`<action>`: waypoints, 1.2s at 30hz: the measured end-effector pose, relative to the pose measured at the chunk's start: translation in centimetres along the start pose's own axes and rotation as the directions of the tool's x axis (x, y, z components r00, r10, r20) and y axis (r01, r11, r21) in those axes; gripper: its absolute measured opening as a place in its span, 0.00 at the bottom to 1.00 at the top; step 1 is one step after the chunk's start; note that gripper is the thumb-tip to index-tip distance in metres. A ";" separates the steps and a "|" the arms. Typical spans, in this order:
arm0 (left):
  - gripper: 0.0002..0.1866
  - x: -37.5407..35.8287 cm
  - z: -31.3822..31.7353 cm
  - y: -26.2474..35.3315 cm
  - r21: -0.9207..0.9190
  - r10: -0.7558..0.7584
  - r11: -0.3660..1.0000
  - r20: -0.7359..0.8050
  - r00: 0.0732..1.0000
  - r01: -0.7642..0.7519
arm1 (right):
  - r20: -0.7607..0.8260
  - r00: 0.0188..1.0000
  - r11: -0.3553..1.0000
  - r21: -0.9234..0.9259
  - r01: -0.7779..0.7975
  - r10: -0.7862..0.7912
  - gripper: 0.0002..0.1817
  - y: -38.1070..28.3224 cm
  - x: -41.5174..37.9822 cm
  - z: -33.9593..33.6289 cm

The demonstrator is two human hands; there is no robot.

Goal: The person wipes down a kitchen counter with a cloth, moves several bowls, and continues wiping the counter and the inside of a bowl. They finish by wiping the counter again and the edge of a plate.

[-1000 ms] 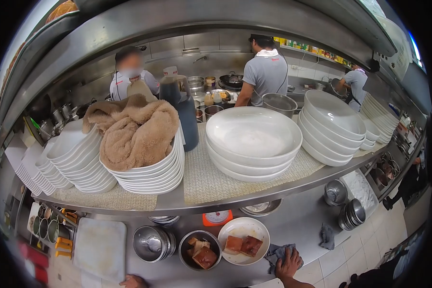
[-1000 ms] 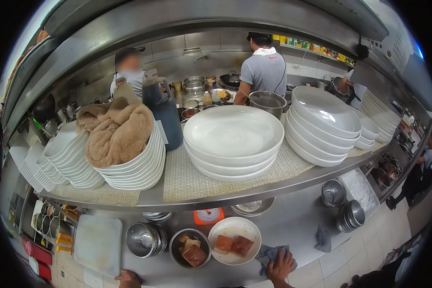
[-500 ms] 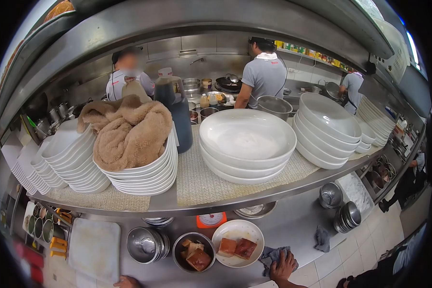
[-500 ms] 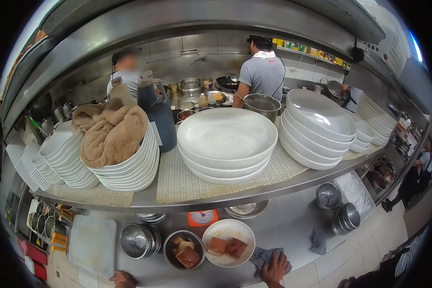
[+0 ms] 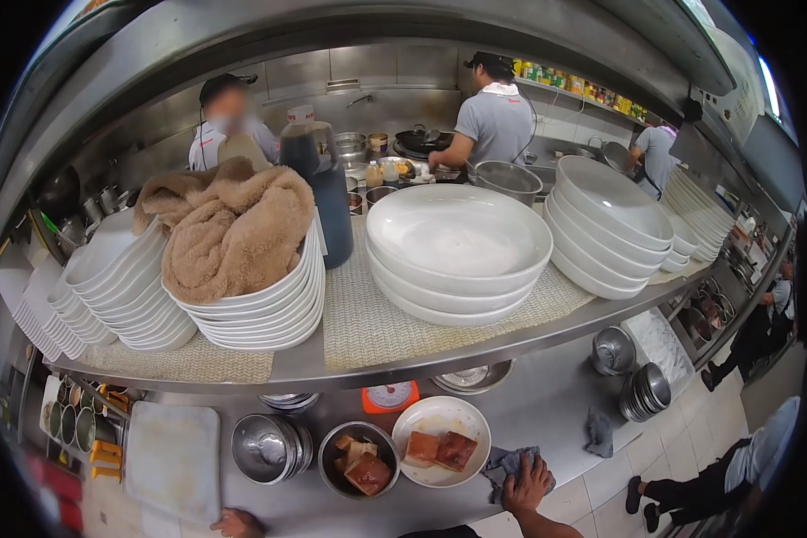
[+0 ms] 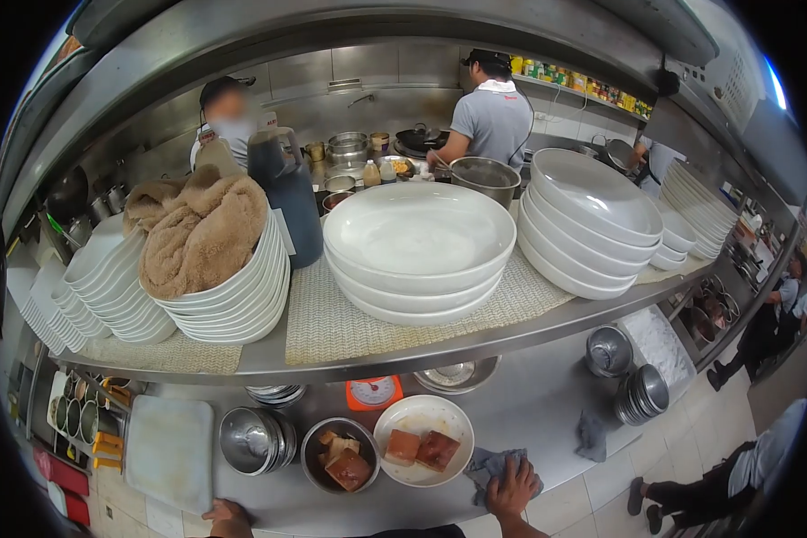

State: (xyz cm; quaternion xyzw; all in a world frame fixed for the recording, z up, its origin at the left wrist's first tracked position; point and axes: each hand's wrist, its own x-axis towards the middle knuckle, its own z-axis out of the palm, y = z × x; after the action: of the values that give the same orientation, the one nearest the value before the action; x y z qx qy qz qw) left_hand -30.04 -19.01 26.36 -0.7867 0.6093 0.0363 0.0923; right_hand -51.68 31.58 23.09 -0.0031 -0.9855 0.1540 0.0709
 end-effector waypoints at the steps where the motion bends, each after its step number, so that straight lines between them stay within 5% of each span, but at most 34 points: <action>1: 0.18 2.1 1.6 0.0 0.076 -0.020 0.997 0.058 0.998 0.016 | 0.000 1.000 1.000 0.000 -0.008 0.008 0.35 -0.1 0.0 0.1; 3: 0.19 6.6 5.6 -0.4 0.158 -0.031 0.987 0.117 0.993 0.013 | -0.016 1.000 1.000 0.007 -0.002 0.002 0.35 0.0 -0.1 0.0; 5: 0.21 9.3 8.2 -1.1 0.512 0.278 0.720 0.404 0.871 -0.468 | -0.035 0.999 1.000 0.005 -0.002 0.002 0.34 0.2 -0.1 0.2; 6: 0.22 9.2 7.9 -1.6 0.555 0.324 0.624 0.458 0.828 -0.551 | -0.049 0.999 1.000 0.010 0.011 -0.011 0.34 0.2 -0.1 0.2; 18: 0.28 3.3 0.9 -1.3 0.560 0.384 0.530 0.511 0.769 -0.636 | -0.040 0.999 1.000 0.017 -0.002 0.003 0.34 0.1 -0.3 0.2; 20: 0.29 2.2 0.1 -1.4 0.538 0.389 0.573 0.485 0.783 -0.618 | -0.029 1.000 1.000 0.014 -0.003 0.004 0.34 0.2 -0.1 0.2; 23: 0.23 13.1 12.5 -2.0 0.602 0.274 0.708 0.247 0.930 -0.369 | -0.034 0.999 1.000 0.017 0.011 -0.010 0.34 0.1 -0.2 0.1; 24: 0.23 10.5 9.9 -1.6 0.600 0.269 0.711 0.250 0.930 -0.367 | -0.037 0.999 1.000 0.023 0.012 -0.012 0.34 0.0 -0.2 0.0; 26: 0.21 4.9 4.2 -0.7 0.160 -0.030 0.987 0.138 0.990 0.007 | -0.037 0.999 0.999 0.026 0.022 -0.021 0.34 -0.1 -0.2 -0.2; 29: 0.20 7.0 7.7 -1.5 0.112 -0.013 0.993 -0.074 0.997 0.021 | -0.020 1.000 1.000 0.000 0.004 -0.004 0.34 0.0 -0.1 0.0; 36: 0.23 11.8 13.8 -2.2 -0.091 -0.062 0.994 -0.090 0.994 0.054 | -0.053 0.997 0.998 -0.013 0.056 -0.057 0.34 0.4 -0.1 0.5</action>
State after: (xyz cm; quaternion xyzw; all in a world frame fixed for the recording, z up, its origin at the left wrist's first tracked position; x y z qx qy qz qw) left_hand -24.10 -27.10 11.02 -0.8082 0.5876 0.0242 0.0300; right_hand -51.69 31.82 22.52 0.0202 -0.9839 0.1460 0.1015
